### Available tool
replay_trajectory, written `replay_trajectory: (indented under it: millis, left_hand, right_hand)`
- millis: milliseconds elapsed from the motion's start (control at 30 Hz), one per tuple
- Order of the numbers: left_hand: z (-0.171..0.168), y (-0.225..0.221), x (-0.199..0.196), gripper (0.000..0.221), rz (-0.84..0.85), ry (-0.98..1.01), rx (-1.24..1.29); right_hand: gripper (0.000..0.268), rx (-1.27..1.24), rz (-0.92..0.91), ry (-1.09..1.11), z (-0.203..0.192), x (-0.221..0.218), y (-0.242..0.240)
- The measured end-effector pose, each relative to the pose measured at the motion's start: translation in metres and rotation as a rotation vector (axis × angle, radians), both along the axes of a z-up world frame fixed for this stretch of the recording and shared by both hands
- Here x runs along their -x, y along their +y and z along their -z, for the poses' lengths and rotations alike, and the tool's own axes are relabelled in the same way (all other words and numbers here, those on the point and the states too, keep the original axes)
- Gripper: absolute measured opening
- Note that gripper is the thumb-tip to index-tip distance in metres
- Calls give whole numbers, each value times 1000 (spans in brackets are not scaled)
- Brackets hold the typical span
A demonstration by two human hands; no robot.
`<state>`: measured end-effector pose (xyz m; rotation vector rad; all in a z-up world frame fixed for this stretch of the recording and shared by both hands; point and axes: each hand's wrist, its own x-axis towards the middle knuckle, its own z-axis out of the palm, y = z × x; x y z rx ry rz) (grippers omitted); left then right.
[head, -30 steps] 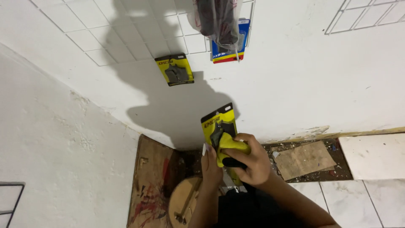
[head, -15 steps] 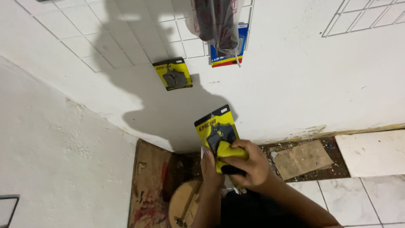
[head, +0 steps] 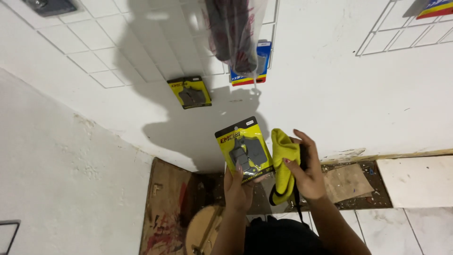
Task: Wiping down packaged motorcycle parts with a cloth and hanging them on a wall grid.
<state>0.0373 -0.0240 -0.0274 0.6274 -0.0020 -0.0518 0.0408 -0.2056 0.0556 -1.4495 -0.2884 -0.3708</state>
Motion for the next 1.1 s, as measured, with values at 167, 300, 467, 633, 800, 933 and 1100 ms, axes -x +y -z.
replay_trajectory:
  millis: [167, 300, 467, 633, 800, 933, 1100]
  left_hand:
    - [1, -3, -2, 42, 5, 45, -8]
    - [6, -4, -2, 42, -5, 28, 16]
    - [24, -6, -5, 43, -6, 87, -40]
    - [8, -16, -1, 44, -11, 26, -356]
    - [1, -13, -5, 42, -88, 214, -392]
    - [-15, -17, -5, 44, -150, 188, -358]
    - [8, -15, 4, 41, 14, -80, -530]
  right_hand:
    - [58, -133, 39, 213, 3, -8, -14]
    - [60, -217, 69, 260, -2, -12, -17]
    - [69, -22, -21, -28, -15, -25, -8]
    - [43, 323, 243, -380, 9, -41, 16]
    - [43, 649, 208, -441, 19, -25, 17]
    - [31, 672, 283, -414, 12, -12, 18]
    - [36, 612, 326, -332, 16, -25, 7]
